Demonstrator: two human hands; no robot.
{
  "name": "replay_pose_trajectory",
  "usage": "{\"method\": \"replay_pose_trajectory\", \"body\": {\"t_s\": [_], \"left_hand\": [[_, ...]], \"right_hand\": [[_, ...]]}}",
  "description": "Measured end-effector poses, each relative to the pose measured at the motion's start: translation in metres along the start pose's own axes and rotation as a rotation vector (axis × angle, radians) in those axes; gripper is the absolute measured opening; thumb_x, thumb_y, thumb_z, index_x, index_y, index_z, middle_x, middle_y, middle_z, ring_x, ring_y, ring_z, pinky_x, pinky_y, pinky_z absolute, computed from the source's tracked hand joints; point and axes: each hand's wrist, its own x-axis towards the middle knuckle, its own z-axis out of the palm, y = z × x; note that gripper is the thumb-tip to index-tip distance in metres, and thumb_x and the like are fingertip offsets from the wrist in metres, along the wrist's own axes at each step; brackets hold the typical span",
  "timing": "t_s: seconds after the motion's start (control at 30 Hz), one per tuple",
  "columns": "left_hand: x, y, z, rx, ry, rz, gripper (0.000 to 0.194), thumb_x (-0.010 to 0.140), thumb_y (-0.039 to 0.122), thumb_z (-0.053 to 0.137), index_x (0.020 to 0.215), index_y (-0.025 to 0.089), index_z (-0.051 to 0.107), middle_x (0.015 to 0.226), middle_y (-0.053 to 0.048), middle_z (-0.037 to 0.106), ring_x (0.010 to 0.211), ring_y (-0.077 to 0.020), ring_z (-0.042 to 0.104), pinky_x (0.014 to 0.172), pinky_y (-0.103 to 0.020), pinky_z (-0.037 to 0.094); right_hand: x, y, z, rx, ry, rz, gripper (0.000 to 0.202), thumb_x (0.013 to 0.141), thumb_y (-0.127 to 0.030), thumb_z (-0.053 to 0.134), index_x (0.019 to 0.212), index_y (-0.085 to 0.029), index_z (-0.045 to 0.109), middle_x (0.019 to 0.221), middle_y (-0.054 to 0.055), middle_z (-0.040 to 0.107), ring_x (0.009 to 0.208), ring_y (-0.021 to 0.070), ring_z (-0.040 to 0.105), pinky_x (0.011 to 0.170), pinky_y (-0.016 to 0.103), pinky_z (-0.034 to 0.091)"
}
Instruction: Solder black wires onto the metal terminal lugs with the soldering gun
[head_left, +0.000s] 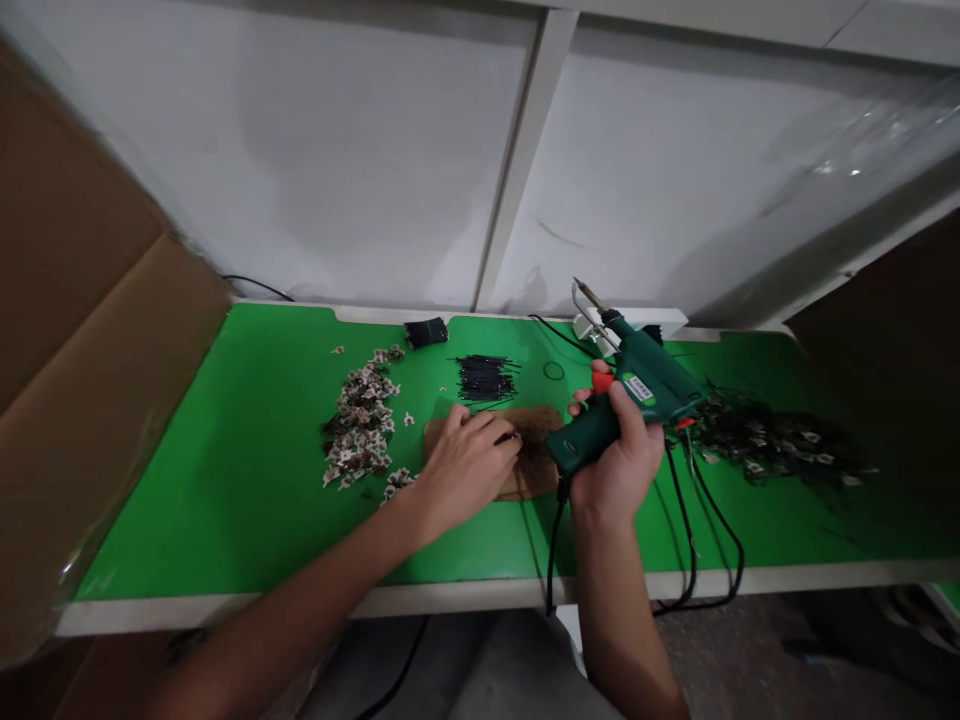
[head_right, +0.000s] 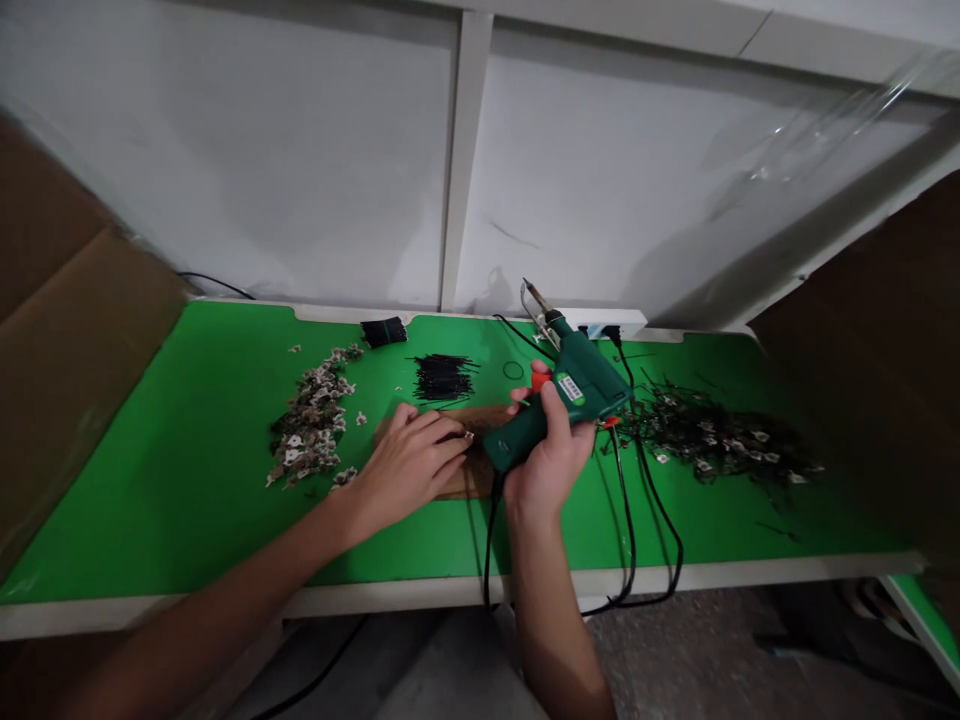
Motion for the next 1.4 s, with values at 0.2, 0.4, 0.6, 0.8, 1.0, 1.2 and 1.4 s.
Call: {"method": "replay_pose_trajectory", "body": {"t_s": [0.2,0.4,0.6,0.8,1.0,1.2,1.4], "left_hand": [[0.000,0.000,0.006,0.007,0.050,0.038,0.023,0.106,0.025,0.049,0.112,0.020,0.071,0.112,-0.004,0.073,0.107,-0.0204,0.061,0.087,-0.040,0.031],[0.001,0.000,0.007,0.049,0.047,0.055,0.021,0.104,0.025,0.053,0.113,0.021,0.071,0.113,-0.004,0.072,0.109,-0.0214,0.060,0.085,-0.040,0.032],[0.002,-0.001,0.009,0.069,0.041,0.061,0.017,0.101,0.023,0.057,0.110,0.020,0.071,0.116,-0.003,0.072,0.108,-0.0212,0.060,0.087,-0.041,0.033],[0.002,0.001,0.012,0.053,0.093,0.080,0.018,0.102,0.021,0.054,0.107,0.019,0.071,0.119,-0.003,0.072,0.109,-0.0211,0.059,0.088,-0.042,0.032],[0.002,0.002,0.012,0.082,0.042,0.070,0.021,0.103,0.022,0.052,0.114,0.019,0.069,0.115,-0.006,0.073,0.109,-0.0229,0.059,0.087,-0.042,0.033],[0.002,0.000,0.014,0.067,0.043,0.074,0.018,0.101,0.020,0.054,0.111,0.018,0.069,0.120,-0.006,0.072,0.111,-0.0225,0.058,0.091,-0.043,0.033],[0.003,0.003,0.014,0.058,0.093,0.060,0.015,0.101,0.018,0.050,0.102,0.019,0.066,0.116,-0.005,0.072,0.107,-0.0218,0.060,0.089,-0.042,0.034]], "right_hand": [[0.001,0.000,-0.001,0.013,-0.012,0.004,0.037,0.066,-0.033,0.083,0.095,-0.018,0.067,0.100,0.003,0.073,0.063,0.0090,0.060,0.055,0.022,0.050],[0.002,0.000,-0.002,0.026,-0.018,0.024,0.037,0.065,-0.033,0.084,0.093,-0.017,0.068,0.098,0.003,0.072,0.064,0.0088,0.060,0.054,0.021,0.050],[0.001,-0.002,-0.003,0.057,-0.002,0.031,0.038,0.063,-0.031,0.084,0.095,-0.018,0.068,0.098,0.002,0.073,0.064,0.0089,0.060,0.055,0.021,0.050],[0.005,-0.006,-0.004,0.069,-0.030,0.085,0.036,0.065,-0.033,0.082,0.094,-0.017,0.069,0.103,0.004,0.073,0.068,0.0085,0.061,0.056,0.020,0.049],[0.003,-0.009,-0.002,0.083,-0.100,0.071,0.031,0.069,-0.035,0.079,0.094,-0.018,0.070,0.109,0.005,0.073,0.070,0.0090,0.062,0.056,0.020,0.049],[0.002,-0.009,-0.003,0.102,-0.123,0.086,0.034,0.070,-0.035,0.080,0.097,-0.017,0.070,0.110,0.005,0.073,0.069,0.0087,0.062,0.057,0.020,0.050],[0.007,-0.009,-0.006,0.130,-0.059,0.057,0.027,0.069,-0.032,0.078,0.091,-0.018,0.071,0.105,0.004,0.073,0.068,0.0082,0.060,0.057,0.019,0.050]]}}
